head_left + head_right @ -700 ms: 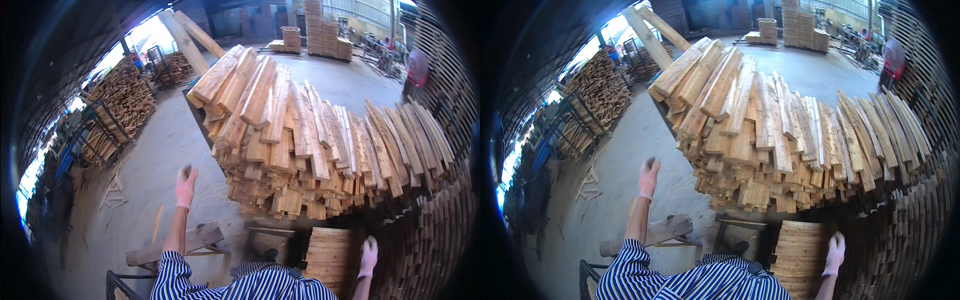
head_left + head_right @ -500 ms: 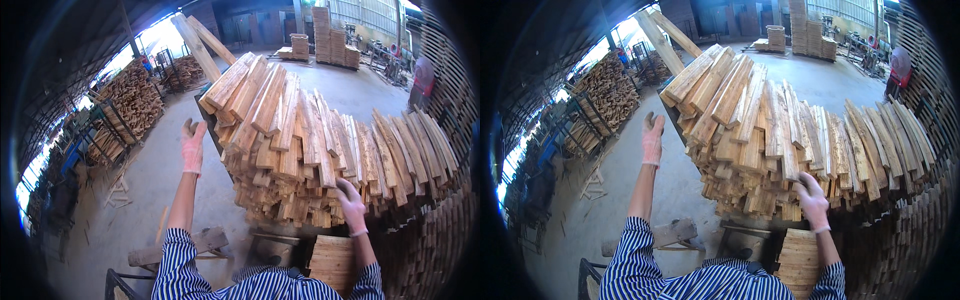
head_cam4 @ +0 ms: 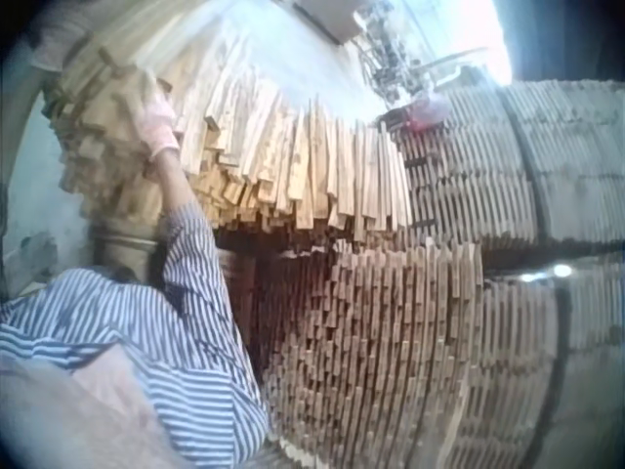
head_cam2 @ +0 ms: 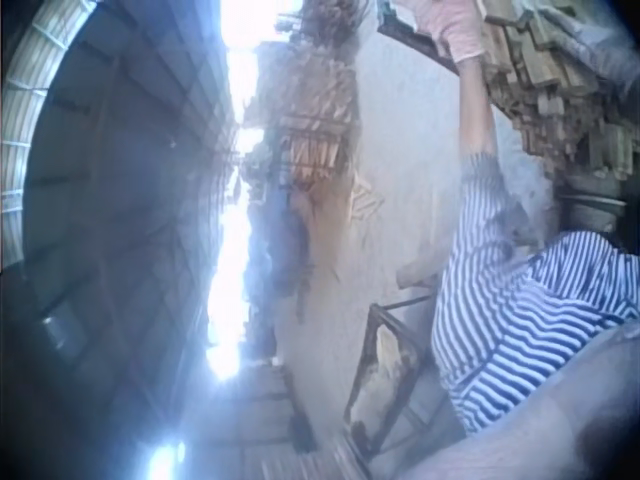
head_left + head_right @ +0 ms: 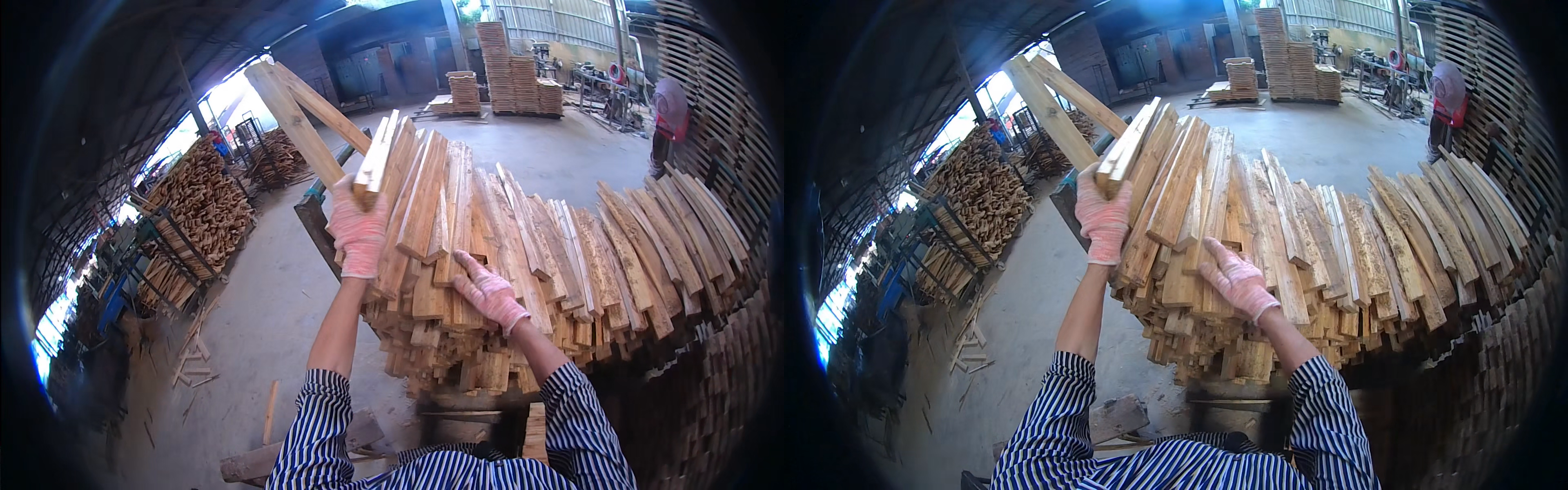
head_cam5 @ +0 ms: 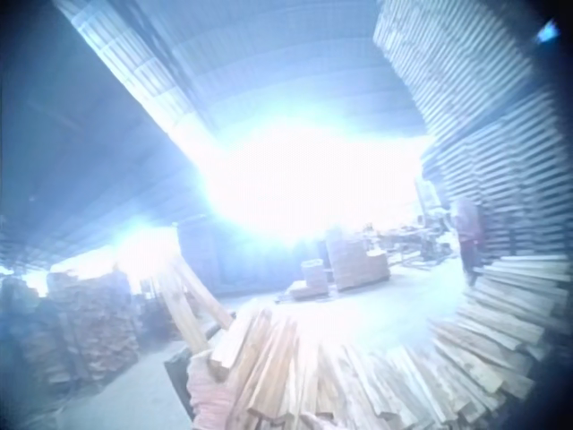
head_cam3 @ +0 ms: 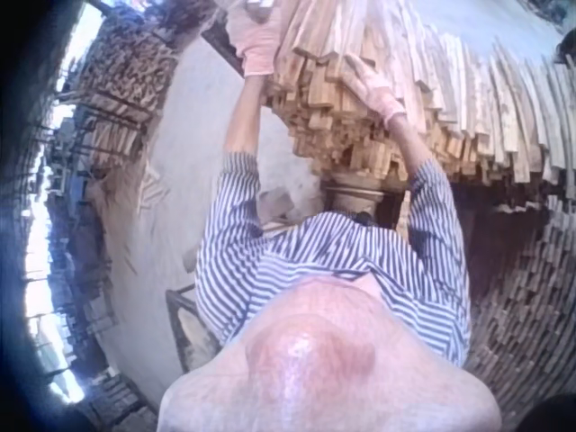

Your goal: The person repeatedly picks up wooden planks from a large pile and stacks them onto a growing stack. The person wears pink gloves and handles the planks by hand, arranging them in layers.

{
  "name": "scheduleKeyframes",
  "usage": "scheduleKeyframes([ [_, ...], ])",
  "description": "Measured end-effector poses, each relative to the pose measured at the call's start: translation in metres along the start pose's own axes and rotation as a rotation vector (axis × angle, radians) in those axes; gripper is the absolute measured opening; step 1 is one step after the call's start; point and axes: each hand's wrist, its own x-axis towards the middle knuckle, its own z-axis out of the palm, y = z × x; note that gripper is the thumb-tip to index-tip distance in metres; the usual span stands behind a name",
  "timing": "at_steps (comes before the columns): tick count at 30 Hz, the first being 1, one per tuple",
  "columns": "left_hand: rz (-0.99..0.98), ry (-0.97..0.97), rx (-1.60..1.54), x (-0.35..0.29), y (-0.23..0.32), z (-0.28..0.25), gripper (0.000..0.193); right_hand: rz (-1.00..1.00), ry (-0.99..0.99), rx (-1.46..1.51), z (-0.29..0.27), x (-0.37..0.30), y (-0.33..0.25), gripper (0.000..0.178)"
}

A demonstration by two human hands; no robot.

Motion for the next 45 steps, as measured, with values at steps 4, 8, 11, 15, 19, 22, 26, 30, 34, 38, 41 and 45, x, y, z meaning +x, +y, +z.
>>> scheduleKeyframes([
  [4, 0.61, -0.16, 0.258, -0.039, 0.036, -0.019, 0.056, 0.096, 0.181, 0.326, 0.007, 0.015, -0.005, 0.073],
  [8, 0.869, -0.353, 0.0, -0.13, 0.063, -0.028, 0.045, 0.114, -0.432, 2.054, -0.006, 0.01, 0.0, 0.083],
  [11, 0.96, -0.692, -0.093, -0.15, 0.078, -0.077, 0.049, 0.221, -0.319, 2.161, 0.009, -0.017, -0.073, 0.083],
  [15, 0.759, -1.113, -0.42, -0.104, 0.081, -0.066, 0.07, 0.166, -0.06, 2.165, 0.024, -0.051, 0.017, 0.077],
  [19, 0.306, -0.713, 0.375, -0.002, 0.061, -0.05, 0.083, 0.36, -0.101, 2.39, 0.046, -0.067, -0.001, 0.067],
  [22, 0.133, -0.914, 0.577, 0.045, -0.02, 0.005, 0.101, 0.395, -0.051, 2.252, 0.041, -0.071, 0.005, 0.066],
  [26, 0.086, -1.125, 0.638, 0.055, -0.01, 0.027, 0.111, 0.395, 0.024, 2.175, 0.029, -0.082, 0.017, 0.064],
  [30, 0.05, -1.079, 0.658, 0.069, -0.031, 0.035, 0.087, 0.373, -0.088, 2.141, 0.01, -0.104, -0.004, 0.066],
  [34, -0.109, -1.026, 0.355, 0.098, -0.049, 0.014, 0.055, 0.445, -0.119, 1.855, -0.003, -0.145, -0.008, 0.059],
  [38, -0.653, -0.931, -0.332, 0.071, 0.011, -0.03, 0.046, 0.423, 0.019, 1.454, -0.033, -0.176, -0.021, 0.055],
  [41, -0.666, -0.83, -0.304, -0.022, 0.089, -0.081, 0.063, 0.37, 0.119, 1.015, -0.04, -0.183, -0.026, 0.061],
  [45, -0.451, -0.851, -0.365, -0.183, 0.105, -0.112, 0.082, 0.377, 0.05, 0.828, -0.034, -0.172, -0.039, 0.091],
])
